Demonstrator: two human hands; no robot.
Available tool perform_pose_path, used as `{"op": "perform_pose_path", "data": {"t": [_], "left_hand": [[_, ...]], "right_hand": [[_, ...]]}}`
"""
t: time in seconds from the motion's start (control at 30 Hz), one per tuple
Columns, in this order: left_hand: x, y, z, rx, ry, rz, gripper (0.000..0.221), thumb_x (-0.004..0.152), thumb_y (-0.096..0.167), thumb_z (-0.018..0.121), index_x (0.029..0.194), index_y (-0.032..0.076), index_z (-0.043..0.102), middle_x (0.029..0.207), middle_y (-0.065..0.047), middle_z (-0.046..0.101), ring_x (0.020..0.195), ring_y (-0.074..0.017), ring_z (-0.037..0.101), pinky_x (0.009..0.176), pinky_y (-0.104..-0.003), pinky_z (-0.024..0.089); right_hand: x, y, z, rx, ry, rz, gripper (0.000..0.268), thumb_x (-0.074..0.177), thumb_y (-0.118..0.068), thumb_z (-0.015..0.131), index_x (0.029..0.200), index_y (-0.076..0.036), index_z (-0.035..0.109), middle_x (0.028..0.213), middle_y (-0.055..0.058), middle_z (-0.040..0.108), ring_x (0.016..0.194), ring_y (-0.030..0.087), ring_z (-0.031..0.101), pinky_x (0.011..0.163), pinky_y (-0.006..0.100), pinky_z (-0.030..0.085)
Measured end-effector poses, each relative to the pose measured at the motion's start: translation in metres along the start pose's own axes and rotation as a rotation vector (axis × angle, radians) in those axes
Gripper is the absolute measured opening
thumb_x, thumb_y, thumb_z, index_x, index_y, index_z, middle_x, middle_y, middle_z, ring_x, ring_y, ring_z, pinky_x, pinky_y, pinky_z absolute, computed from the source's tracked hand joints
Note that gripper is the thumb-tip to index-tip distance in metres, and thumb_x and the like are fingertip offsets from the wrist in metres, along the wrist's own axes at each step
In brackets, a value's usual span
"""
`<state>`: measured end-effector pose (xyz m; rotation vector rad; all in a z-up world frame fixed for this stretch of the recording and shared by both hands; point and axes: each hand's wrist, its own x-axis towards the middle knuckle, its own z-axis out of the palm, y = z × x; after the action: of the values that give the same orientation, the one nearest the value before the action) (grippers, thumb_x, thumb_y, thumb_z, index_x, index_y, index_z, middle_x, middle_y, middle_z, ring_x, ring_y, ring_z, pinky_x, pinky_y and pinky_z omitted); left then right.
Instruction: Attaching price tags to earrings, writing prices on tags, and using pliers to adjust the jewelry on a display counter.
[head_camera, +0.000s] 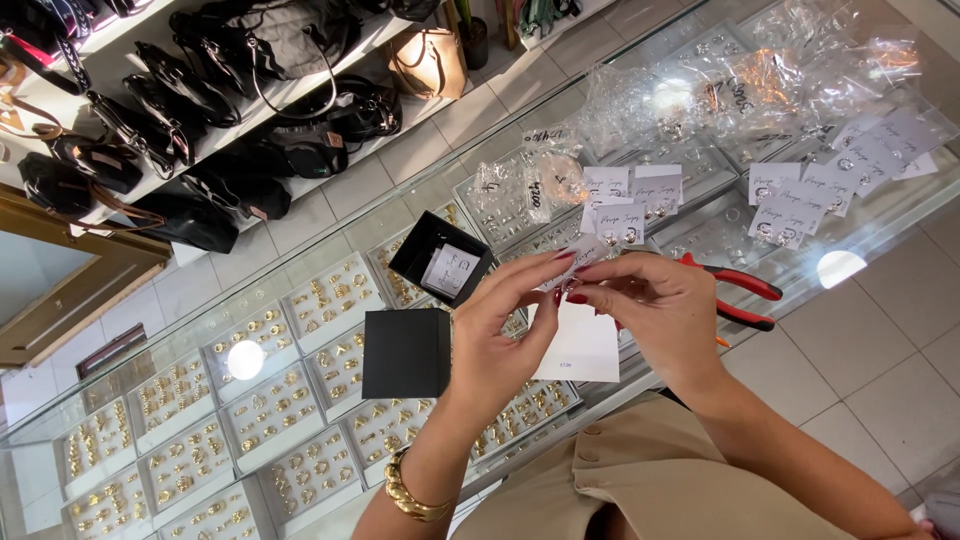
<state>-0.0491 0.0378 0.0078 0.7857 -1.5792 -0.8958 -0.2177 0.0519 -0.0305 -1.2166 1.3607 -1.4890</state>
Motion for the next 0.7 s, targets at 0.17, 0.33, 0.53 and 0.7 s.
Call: {"op": "perform_pose_path", "data": {"t": [0.17, 0.33, 0.53, 0.7], "left_hand": [[-0.001, -0.002, 0.001, -0.023, 0.027, 0.002, 0.035, 0.086, -0.011, 0.067, 0.115, 0.007, 0.076, 0.112, -0.015, 0.076, 0.106, -0.0284, 0.073, 0.077, -0.031, 0.063], [-0.001, -0.003, 0.000, -0.038, 0.043, -0.004, 0.031, 0.086, -0.009, 0.071, 0.112, 0.007, 0.077, 0.110, -0.013, 0.077, 0.102, -0.0245, 0.074, 0.075, -0.029, 0.063], [0.000, -0.006, -0.001, -0.046, 0.063, -0.020, 0.029, 0.085, -0.007, 0.074, 0.111, 0.004, 0.075, 0.109, -0.015, 0.077, 0.103, -0.0256, 0.073, 0.078, -0.033, 0.062], [-0.003, -0.006, 0.000, -0.077, 0.081, -0.099, 0.033, 0.087, -0.004, 0.072, 0.119, 0.004, 0.073, 0.115, -0.014, 0.075, 0.097, -0.0157, 0.066, 0.080, -0.031, 0.060]], "right_hand": [[0.000, -0.013, 0.003, -0.088, 0.000, -0.099, 0.017, 0.075, 0.001, 0.090, 0.089, 0.001, 0.080, 0.070, 0.015, 0.071, 0.055, 0.014, 0.061, 0.050, 0.023, 0.051], [-0.001, -0.016, 0.003, -0.177, -0.016, -0.178, 0.013, 0.077, -0.003, 0.090, 0.086, -0.004, 0.081, 0.061, 0.007, 0.065, 0.050, 0.009, 0.053, 0.047, 0.019, 0.045], [-0.002, -0.018, 0.004, -0.155, -0.069, -0.319, 0.012, 0.078, 0.000, 0.088, 0.087, -0.003, 0.080, 0.063, 0.008, 0.067, 0.047, 0.008, 0.054, 0.047, 0.019, 0.048], [-0.006, -0.026, 0.008, -0.333, -0.013, -0.564, 0.017, 0.083, 0.003, 0.083, 0.097, -0.005, 0.078, 0.080, 0.006, 0.075, 0.048, 0.011, 0.058, 0.046, 0.022, 0.050]]}}
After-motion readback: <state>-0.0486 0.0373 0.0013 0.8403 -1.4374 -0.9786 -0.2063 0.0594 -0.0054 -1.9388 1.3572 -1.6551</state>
